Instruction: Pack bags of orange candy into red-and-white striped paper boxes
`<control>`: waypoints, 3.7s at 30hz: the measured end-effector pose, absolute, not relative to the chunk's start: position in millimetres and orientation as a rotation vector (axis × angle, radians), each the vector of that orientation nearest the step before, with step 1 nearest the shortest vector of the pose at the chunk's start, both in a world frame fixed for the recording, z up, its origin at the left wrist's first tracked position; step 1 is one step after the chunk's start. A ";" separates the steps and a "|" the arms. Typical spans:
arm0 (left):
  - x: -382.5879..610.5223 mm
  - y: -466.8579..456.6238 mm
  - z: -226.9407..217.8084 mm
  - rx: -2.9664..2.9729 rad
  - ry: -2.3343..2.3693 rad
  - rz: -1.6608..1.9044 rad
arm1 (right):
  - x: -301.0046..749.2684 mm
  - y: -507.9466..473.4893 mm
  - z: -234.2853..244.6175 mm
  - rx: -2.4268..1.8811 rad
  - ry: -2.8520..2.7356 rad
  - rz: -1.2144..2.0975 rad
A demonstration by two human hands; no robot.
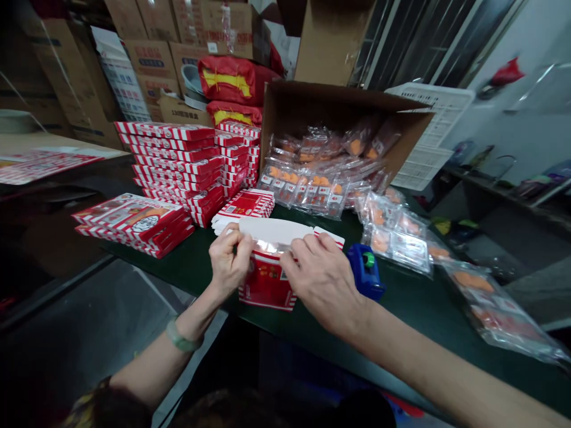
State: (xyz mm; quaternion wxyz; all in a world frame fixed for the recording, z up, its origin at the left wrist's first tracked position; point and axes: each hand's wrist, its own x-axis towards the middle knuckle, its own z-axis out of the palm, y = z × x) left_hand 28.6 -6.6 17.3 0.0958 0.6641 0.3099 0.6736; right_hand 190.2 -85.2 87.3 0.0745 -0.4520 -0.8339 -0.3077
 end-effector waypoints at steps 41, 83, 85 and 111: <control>27.3 -14.8 3.4 1.658 0.662 2.038 | 183.0 -71.7 -19.6 -0.970 -1.305 -0.164; 38.9 -5.3 14.0 1.434 0.249 1.558 | 214.1 -92.4 29.7 -1.058 -1.594 0.137; 38.7 -5.4 8.5 1.483 0.193 1.598 | 212.0 -89.5 17.6 -0.988 -1.566 0.038; 9.9 26.8 37.9 1.938 0.135 1.236 | 196.7 -74.3 -15.6 -0.901 -1.354 -0.109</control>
